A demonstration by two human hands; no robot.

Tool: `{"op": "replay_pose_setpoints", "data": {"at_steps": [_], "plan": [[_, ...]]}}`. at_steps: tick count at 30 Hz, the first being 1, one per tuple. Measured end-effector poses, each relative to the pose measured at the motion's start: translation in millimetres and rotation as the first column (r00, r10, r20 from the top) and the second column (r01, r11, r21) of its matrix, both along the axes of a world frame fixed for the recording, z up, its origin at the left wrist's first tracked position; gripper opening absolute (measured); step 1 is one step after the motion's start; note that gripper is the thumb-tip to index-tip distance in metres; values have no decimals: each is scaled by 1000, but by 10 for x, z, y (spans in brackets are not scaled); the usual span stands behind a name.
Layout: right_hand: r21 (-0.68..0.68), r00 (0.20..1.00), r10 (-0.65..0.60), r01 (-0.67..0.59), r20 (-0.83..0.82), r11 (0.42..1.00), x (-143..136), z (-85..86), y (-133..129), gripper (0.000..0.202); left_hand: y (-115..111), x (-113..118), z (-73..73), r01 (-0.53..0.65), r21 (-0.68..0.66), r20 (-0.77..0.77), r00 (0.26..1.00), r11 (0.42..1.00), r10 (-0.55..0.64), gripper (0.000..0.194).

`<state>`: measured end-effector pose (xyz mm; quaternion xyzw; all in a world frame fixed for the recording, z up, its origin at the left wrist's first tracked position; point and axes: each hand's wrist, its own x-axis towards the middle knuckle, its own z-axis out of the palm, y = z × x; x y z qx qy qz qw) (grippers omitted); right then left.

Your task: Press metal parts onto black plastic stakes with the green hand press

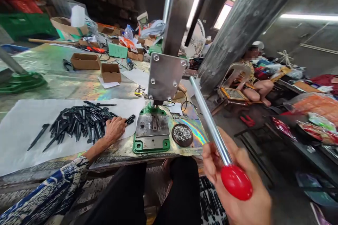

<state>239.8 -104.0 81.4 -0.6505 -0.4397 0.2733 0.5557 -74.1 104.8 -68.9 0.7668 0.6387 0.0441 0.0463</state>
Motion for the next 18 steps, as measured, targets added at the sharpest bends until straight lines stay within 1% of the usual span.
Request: {"op": "replay_pose_setpoints", "data": {"at_steps": [2, 3, 5, 6, 7, 8, 10, 11, 13, 15, 18], "plan": [[-26, 999, 22, -23, -48, 999, -34, -115, 120, 34, 5, 4, 43, 0, -6, -23, 1000, 1000, 0, 30], [-41, 997, 31, -33, -65, 999, -44, -216, 211, 35, 4, 9, 62, -4, 0, -36, 999, 1000, 4, 31], [-86, 991, 34, -46, -133, 995, -35, -484, 422, 39, 1, 27, 90, -5, 14, -72, 997, 1000, 6, 31], [-125, 995, 33, -44, -91, 991, -12, -635, 526, 41, 0, 37, 99, 2, 18, -96, 995, 1000, 0, 31], [-183, 998, 52, -46, 24, 982, 21, -786, 624, 42, -1, 46, 104, 14, 21, -121, 993, 1000, -11, 32], [-217, 995, 57, -38, 82, 975, 63, -928, 712, 40, -2, 54, 106, 27, 22, -144, 989, 999, -24, 33], [-281, 979, 66, -10, 194, 960, 150, -1162, 857, 30, -6, 64, 105, 49, 22, -178, 983, 999, -44, 35], [-307, 965, 68, 15, 255, 952, 188, -1247, 915, 24, -10, 66, 104, 56, 21, -190, 980, 998, -52, 35], [-355, 921, 86, 59, 380, 933, 237, -1356, 1006, 16, -23, 69, 104, 75, 15, -202, 977, 997, -71, 35], [-391, 866, 123, 89, 485, 916, 250, -1406, 1071, 15, -36, 77, 110, 75, 3, -189, 979, 997, -73, 37], [-438, 781, 195, 110, 593, 892, 229, -1446, 1140, 14, -39, 96, 125, -11, -34, -122, 993, 999, 7, 37]]}}
